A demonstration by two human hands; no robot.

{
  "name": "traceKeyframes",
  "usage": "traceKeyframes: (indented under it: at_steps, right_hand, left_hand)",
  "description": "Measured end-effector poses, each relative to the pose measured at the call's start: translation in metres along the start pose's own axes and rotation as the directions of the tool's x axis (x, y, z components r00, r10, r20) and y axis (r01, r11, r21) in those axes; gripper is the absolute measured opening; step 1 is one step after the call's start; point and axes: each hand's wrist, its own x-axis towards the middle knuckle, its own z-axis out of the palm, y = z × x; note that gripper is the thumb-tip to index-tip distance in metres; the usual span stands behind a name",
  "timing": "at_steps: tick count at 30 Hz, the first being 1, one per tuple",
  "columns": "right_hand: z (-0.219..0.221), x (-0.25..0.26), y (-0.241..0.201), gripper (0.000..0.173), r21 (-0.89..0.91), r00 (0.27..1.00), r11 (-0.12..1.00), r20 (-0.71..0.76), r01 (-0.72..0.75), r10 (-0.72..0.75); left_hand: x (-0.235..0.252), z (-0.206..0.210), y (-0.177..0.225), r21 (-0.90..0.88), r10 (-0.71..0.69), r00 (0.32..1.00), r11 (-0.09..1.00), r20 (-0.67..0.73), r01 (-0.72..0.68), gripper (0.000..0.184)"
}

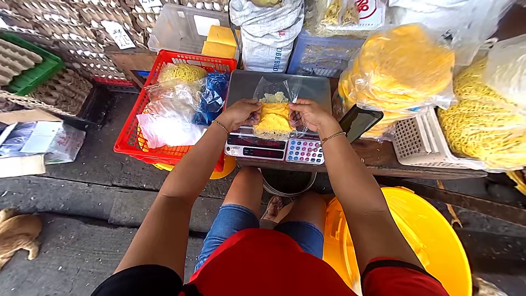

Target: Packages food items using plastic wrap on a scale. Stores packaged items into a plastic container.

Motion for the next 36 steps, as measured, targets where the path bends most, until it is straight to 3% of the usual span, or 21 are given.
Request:
traceKeyframes:
  at_steps: [3,7,10,12,17,21,25,32,36]
  right_hand:
    - [-0.016,0.0,0.0,0.024,-0.05,0.999,0.999,-0.038,0.004,-0.006]
    - [-0.045,-0.009,-0.004,0.027,-0.081,0.986,0.996,-0.167,-0.039,0.025]
    - [-0.046,-0.021,-0.009,0.05,-0.166,0.995,0.985,-0.092,-0.054,0.039]
    - [-0.044,-0.032,-0.01,0.057,-0.279,1.0,0.96,0.013,-0.023,0.027]
    - [-0.05,-0.043,0.006,0.016,-0.277,0.993,0.957,0.103,0.084,-0.057]
    - [-0.06,-0.048,0.014,0.019,-0.119,0.988,0.982,0.062,0.146,-0.139]
    - [-0.036,-0.038,0.017,0.021,-0.018,0.984,0.985,0.043,0.174,-0.173]
    - [-0.007,-0.024,0.024,0.019,0.067,0.973,0.973,0.039,0.223,-0.226]
    - [-0.024,-0.035,0.023,0.021,0.07,0.976,0.973,-0.036,0.219,-0.217]
  left_hand:
    - [-0.002,-0.014,-0.004,-0.026,-0.012,1.0,1.0,-0.007,0.012,0.021]
    - [-0.014,-0.035,-0.008,-0.021,-0.061,0.991,0.998,-0.115,0.059,0.026]
    - [-0.019,-0.039,-0.008,0.055,-0.087,0.991,0.994,-0.102,0.093,0.051]
    - [-0.028,-0.033,-0.003,0.126,-0.102,0.992,0.986,-0.079,0.112,0.055]
    - [-0.035,-0.032,-0.013,0.208,0.001,1.0,0.978,0.019,-0.005,0.013]
    - [-0.038,-0.031,-0.016,0.052,0.022,0.999,0.998,0.023,-0.023,0.016]
    - [-0.029,-0.005,-0.011,0.013,0.0,1.0,1.0,0.011,-0.001,0.028]
    - [-0.01,0.008,-0.012,-0.133,0.058,0.998,0.989,-0.018,-0.06,0.024]
    - [-0.019,-0.012,-0.009,-0.067,0.038,0.999,0.997,-0.036,-0.04,0.022]
